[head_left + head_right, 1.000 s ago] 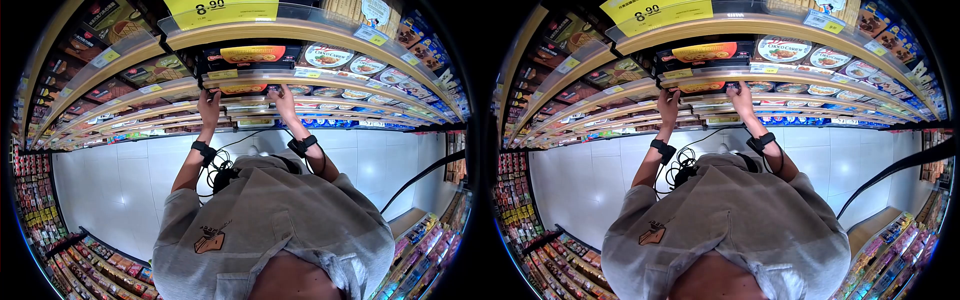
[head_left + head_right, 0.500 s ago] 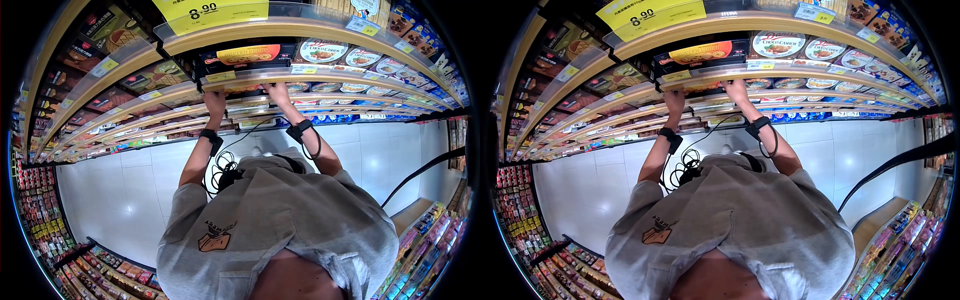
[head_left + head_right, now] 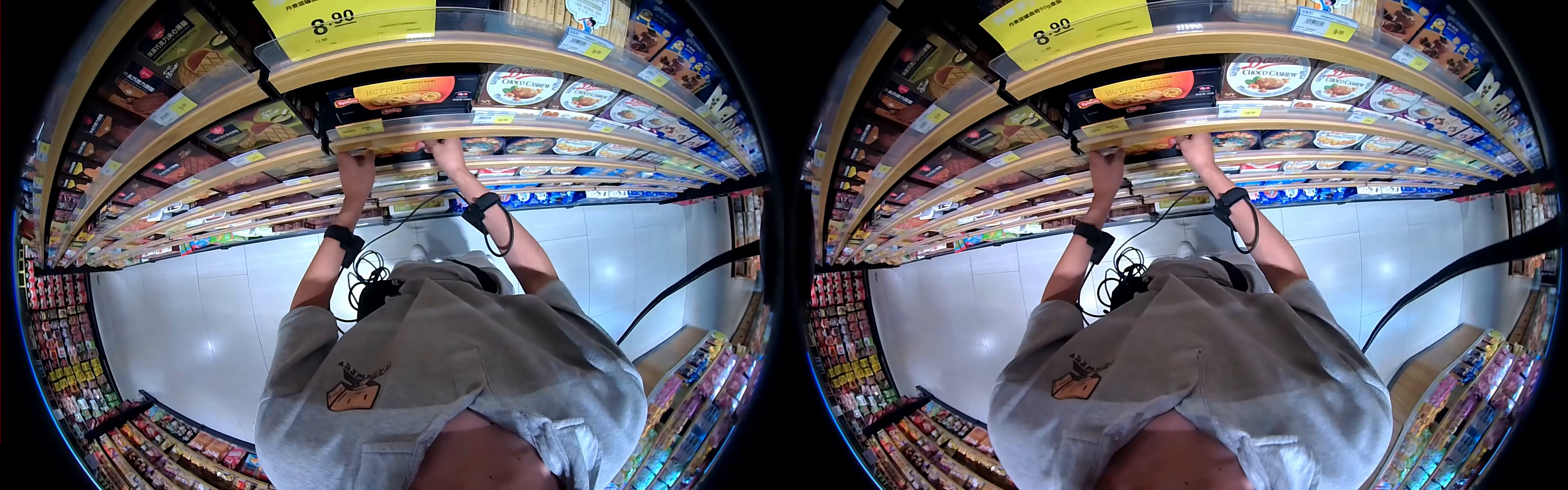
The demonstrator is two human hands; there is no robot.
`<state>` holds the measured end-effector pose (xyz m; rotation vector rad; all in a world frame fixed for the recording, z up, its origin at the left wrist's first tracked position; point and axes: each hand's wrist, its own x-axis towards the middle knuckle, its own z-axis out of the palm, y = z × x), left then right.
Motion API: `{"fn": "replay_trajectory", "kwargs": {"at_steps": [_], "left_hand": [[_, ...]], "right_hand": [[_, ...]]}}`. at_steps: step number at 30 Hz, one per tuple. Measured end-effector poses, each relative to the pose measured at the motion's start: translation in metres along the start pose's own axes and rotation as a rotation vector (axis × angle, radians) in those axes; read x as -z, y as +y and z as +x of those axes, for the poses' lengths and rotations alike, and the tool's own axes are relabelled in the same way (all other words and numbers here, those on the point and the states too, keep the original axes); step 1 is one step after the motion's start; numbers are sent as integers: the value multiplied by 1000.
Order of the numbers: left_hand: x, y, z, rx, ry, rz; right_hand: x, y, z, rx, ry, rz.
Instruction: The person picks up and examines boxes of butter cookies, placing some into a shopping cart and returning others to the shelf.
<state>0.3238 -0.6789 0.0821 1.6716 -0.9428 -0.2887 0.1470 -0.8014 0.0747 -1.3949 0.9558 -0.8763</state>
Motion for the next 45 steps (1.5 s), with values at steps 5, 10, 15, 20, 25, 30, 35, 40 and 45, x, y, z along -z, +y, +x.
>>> {"fn": "replay_trajectory", "kwargs": {"at_steps": [5,10,15,20,25,30,35,40,45], "left_hand": [[15,-7,-11,3,-150,-77],[14,19,-15,212,-171,-70],[14,-7,-6,161,-225,-4],[22,-2,-23,87,-254,20],[131,117,-78,-48,-759,385],[216,166,-186,382,-383,72],[222,192,-380,914,57,730],[192,236,-564,1329,221,102],[189,214,-675,1124,783,-730]], "right_hand": [[-10,24,6,189,125,-253],[-20,20,2,185,210,-204],[-25,17,2,179,259,-256],[-13,12,-10,112,179,-65],[29,-7,-73,128,37,27],[54,17,-105,-27,-359,-45],[23,21,-158,-196,-1011,-234],[-9,9,-205,-187,-1452,-347],[-43,-23,-239,-322,-1771,-407]]}}
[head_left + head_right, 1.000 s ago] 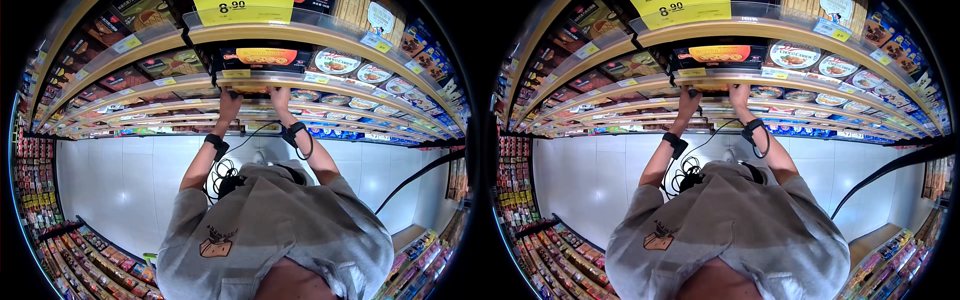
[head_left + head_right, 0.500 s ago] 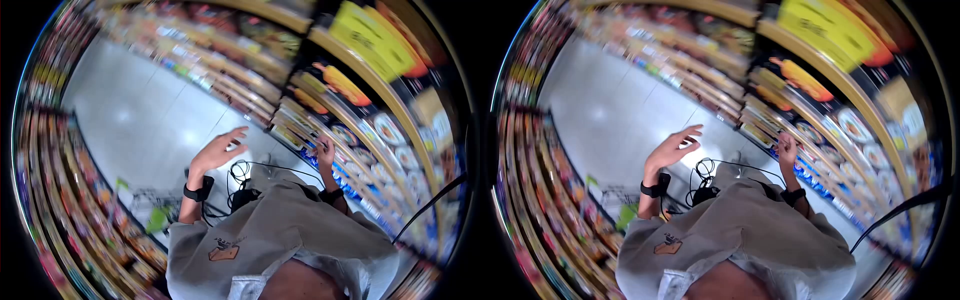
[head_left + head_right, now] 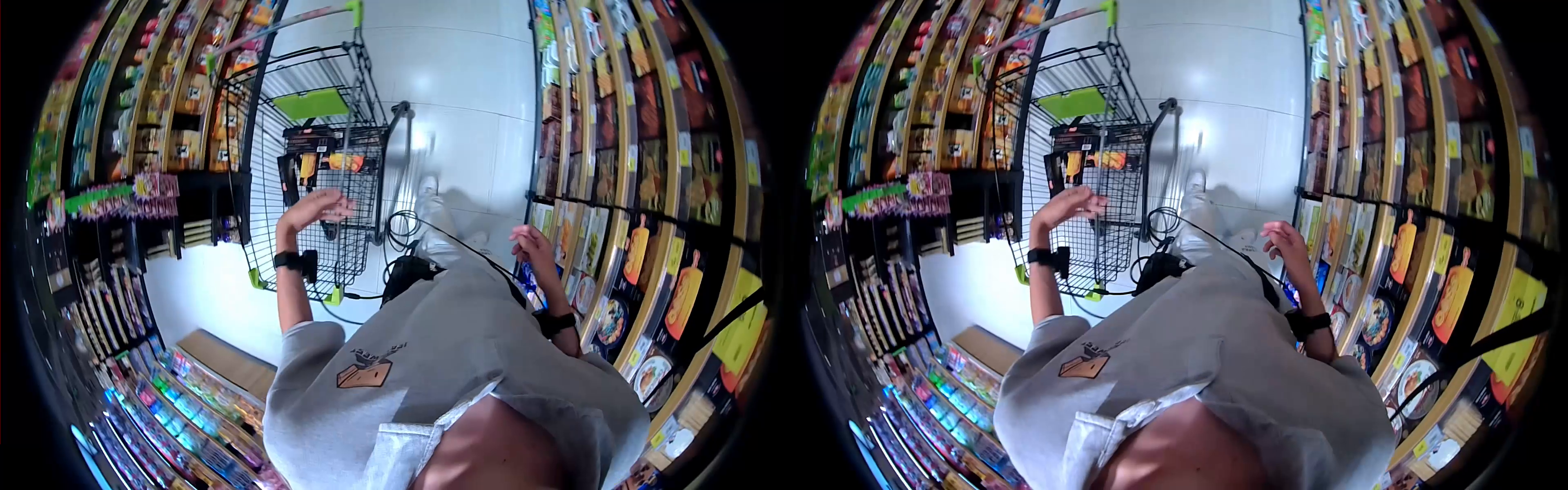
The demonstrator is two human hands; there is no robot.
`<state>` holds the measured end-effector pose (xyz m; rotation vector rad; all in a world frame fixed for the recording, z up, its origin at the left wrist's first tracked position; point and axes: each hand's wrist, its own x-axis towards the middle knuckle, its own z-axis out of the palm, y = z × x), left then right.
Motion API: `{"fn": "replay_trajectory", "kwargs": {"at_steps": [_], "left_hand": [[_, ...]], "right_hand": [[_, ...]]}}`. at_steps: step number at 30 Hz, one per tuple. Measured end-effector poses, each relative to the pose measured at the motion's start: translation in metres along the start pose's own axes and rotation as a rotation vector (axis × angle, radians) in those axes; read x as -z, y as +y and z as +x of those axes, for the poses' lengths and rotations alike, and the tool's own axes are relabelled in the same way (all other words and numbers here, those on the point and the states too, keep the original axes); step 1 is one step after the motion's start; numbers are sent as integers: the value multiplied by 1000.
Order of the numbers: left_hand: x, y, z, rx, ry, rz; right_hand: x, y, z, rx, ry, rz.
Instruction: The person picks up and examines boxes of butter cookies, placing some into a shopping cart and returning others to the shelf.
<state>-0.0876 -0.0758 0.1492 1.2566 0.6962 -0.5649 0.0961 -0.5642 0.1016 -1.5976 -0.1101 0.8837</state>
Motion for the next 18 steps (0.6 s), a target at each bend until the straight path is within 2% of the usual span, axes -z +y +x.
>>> {"fn": "replay_trajectory", "kwargs": {"at_steps": [2,4,6,8,10,12,13,14,16,18], "left_hand": [[46,-43,33,-141,227,-203],[105,-103,77,-166,558,-301],[161,-161,124,-19,801,-452],[194,-186,164,144,909,-451],[218,-215,201,203,889,-323],[224,-212,229,200,897,-303],[225,-208,247,178,946,-295],[236,-235,294,217,1124,-158],[238,-227,318,82,1029,-146],[242,-221,354,119,1245,-12]], "right_hand": [[-18,-56,4,-187,-282,73],[-29,-98,5,-134,-440,-24],[-49,-142,1,-150,-395,-85],[-59,-161,-3,-184,-331,-108],[-82,-183,-4,-286,-236,-109],[-122,-217,4,-567,-61,-209],[-129,-217,11,-537,-119,-206],[-133,-214,17,-508,-172,-198],[-156,-218,32,-485,-129,-172],[-169,-229,46,-561,-39,-182]]}}
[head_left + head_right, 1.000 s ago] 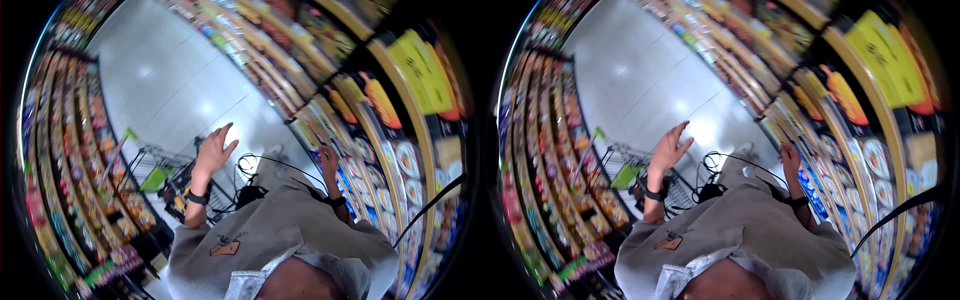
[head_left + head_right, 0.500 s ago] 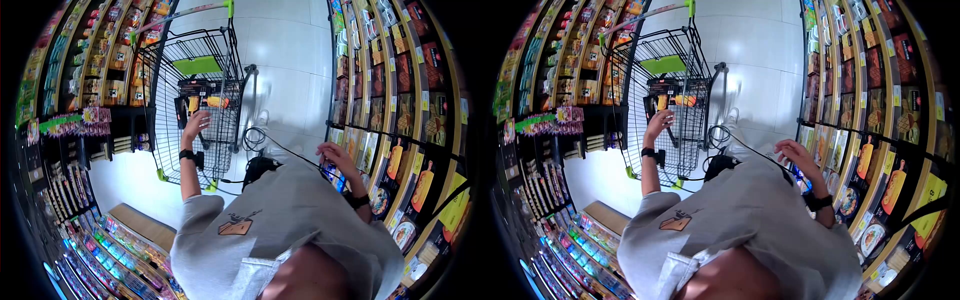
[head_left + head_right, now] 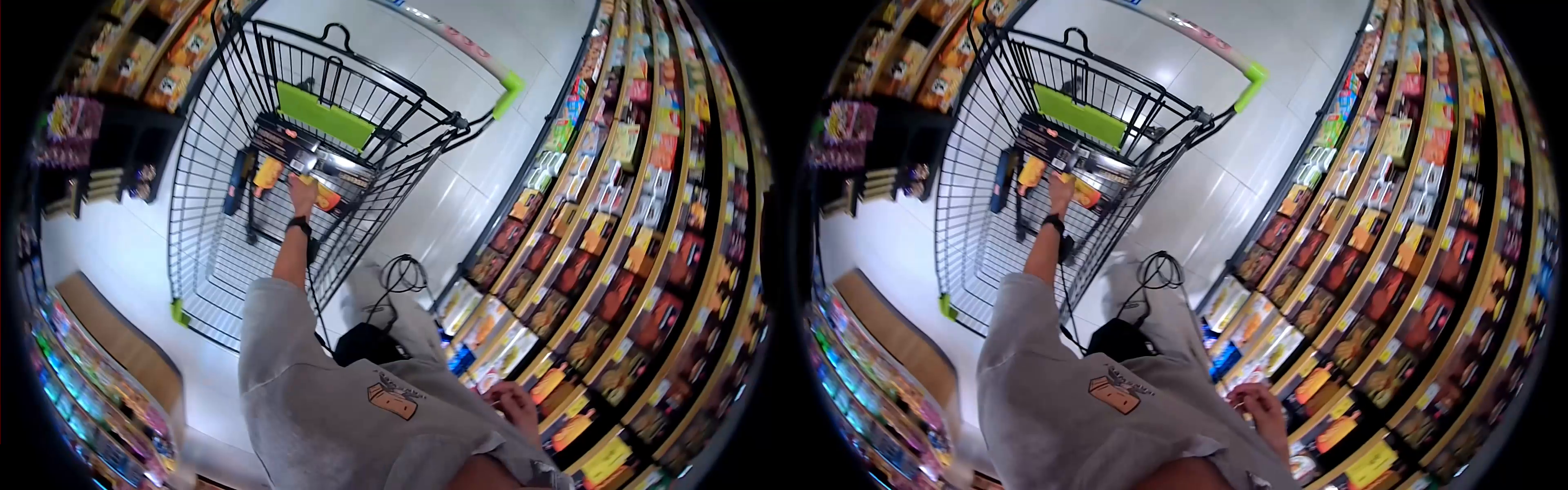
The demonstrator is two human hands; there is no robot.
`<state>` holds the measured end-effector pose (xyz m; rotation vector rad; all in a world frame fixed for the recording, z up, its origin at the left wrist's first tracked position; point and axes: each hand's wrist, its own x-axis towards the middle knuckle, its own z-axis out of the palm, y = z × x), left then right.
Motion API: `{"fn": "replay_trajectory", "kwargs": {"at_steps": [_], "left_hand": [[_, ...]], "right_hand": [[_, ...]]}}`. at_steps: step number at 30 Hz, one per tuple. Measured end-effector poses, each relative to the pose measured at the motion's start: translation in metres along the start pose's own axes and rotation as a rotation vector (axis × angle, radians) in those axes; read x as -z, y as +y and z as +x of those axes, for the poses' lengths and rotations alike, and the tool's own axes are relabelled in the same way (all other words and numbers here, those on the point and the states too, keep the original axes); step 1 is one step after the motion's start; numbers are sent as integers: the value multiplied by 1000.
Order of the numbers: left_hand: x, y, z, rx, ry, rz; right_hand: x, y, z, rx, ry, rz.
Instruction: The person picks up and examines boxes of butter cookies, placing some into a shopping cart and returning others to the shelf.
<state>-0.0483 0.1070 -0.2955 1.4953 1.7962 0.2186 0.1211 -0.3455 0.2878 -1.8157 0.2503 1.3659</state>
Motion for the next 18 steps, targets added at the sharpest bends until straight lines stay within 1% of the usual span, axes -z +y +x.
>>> {"fn": "replay_trajectory", "kwargs": {"at_steps": [1,2,3,4,6,8,9,10,12,13,14,16,17,18], "left_hand": [[-9,12,-1,25,73,73],[-4,33,2,42,143,152],[7,64,0,128,145,159],[13,85,4,221,171,156],[6,96,24,280,298,186],[-13,88,42,253,393,16],[-20,83,53,285,334,31],[-24,87,54,286,329,41],[-29,96,54,420,316,164],[-28,96,56,423,316,177],[-29,93,60,491,264,137],[-32,90,64,625,160,51],[-32,87,63,617,150,-42],[-32,86,63,618,146,-32]], "right_hand": [[-7,-12,-2,-48,62,12],[-16,-21,-4,-87,126,32],[-20,-23,-9,-121,182,-90],[-8,-29,-8,-138,217,-226],[17,-8,-17,-51,189,-132],[-17,-53,-20,-139,253,-178],[-14,-50,-18,-163,292,-157],[-10,-46,-13,-174,294,-154],[-6,-40,-7,-338,228,-246],[-9,-34,-6,-407,275,-127],[-9,-32,-3,-420,272,-126],[-8,-27,6,-354,90,-176],[-8,-25,11,-364,91,-172],[-6,-20,14,-312,112,-115]]}}
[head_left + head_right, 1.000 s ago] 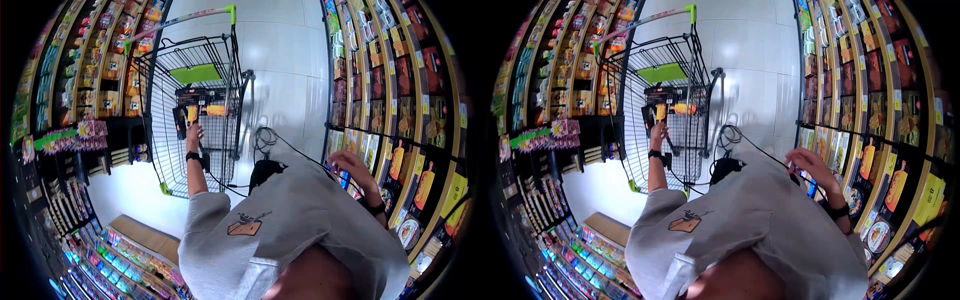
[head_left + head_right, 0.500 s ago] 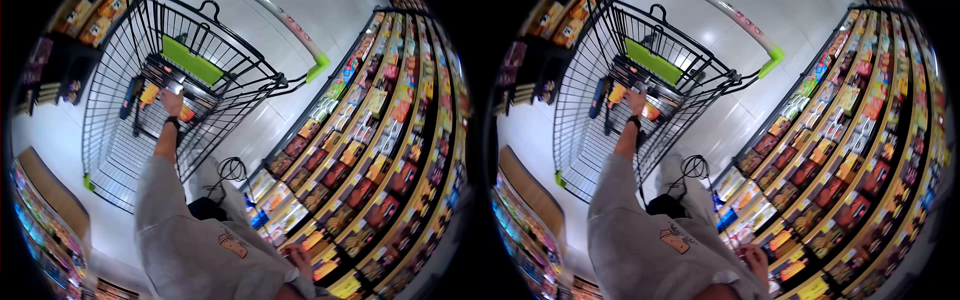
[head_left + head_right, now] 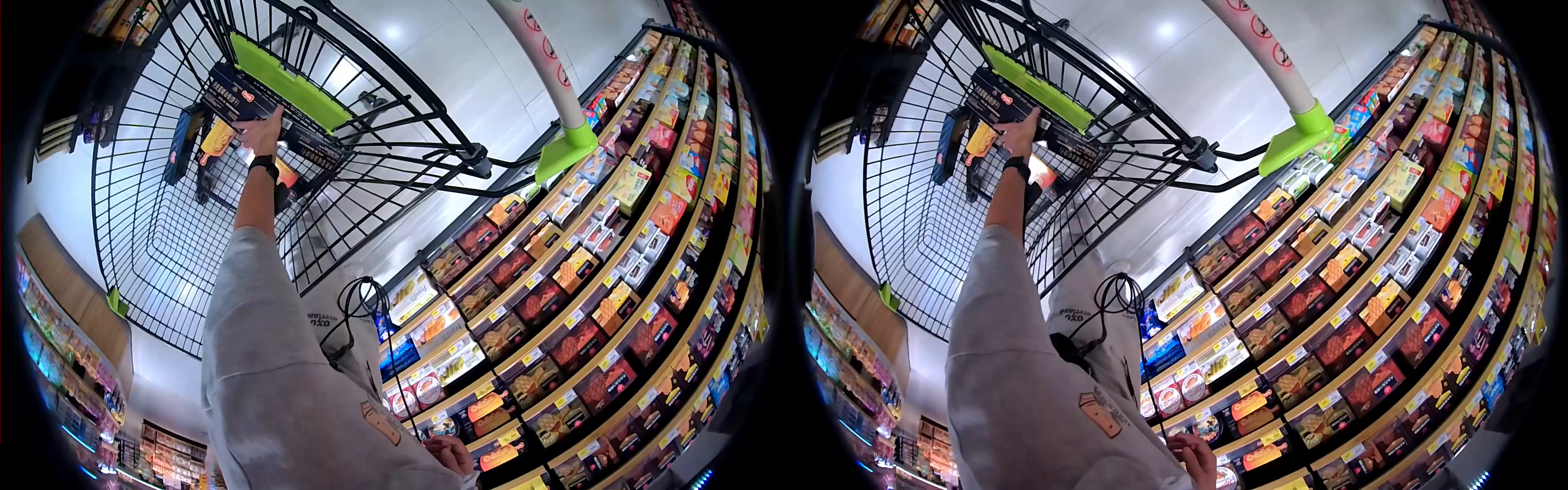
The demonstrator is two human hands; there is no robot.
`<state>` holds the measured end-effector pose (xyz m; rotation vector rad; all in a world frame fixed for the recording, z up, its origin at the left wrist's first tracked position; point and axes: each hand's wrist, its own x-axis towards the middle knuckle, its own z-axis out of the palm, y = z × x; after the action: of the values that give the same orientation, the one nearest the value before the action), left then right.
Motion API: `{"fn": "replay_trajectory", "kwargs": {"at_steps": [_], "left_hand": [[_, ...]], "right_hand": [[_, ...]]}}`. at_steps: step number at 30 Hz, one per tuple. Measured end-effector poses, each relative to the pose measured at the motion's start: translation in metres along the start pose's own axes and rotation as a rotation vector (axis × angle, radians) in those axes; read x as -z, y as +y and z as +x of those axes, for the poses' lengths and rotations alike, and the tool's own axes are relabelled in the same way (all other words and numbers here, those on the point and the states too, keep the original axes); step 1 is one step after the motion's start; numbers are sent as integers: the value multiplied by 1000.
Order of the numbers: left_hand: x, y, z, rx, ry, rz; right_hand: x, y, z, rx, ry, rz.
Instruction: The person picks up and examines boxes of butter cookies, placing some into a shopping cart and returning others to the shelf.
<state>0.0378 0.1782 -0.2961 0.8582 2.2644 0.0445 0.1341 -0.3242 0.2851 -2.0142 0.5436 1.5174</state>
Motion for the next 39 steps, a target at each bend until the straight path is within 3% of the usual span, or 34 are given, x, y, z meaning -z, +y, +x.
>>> {"fn": "replay_trajectory", "kwargs": {"at_steps": [4,11,15,18,20,25,28,31,34,36,37,39], "left_hand": [[9,2,3,50,-22,-64],[12,-23,9,-36,78,-63],[17,-34,25,52,122,85],[4,-69,77,-147,1,-120],[1,-68,96,-82,-96,-384],[6,-60,90,-80,-102,-436],[9,-63,95,-33,-233,-397],[9,-54,80,31,-321,-641],[4,-55,77,-79,-284,-758],[-24,-63,92,-58,47,-509],[15,-32,38,74,47,-215],[-1,-34,44,49,77,-230]], "right_hand": [[3,7,18,135,-17,68],[-9,-8,31,25,-16,155],[-24,-27,38,-37,16,214],[-28,-30,40,-41,23,226],[-31,-30,40,-31,22,250],[-35,-11,43,-47,32,279],[-41,13,44,13,48,338],[-44,25,45,12,57,301],[-54,25,45,-11,61,255],[-57,26,45,4,69,234],[-56,27,44,20,77,215],[-53,33,44,28,109,240]]}}
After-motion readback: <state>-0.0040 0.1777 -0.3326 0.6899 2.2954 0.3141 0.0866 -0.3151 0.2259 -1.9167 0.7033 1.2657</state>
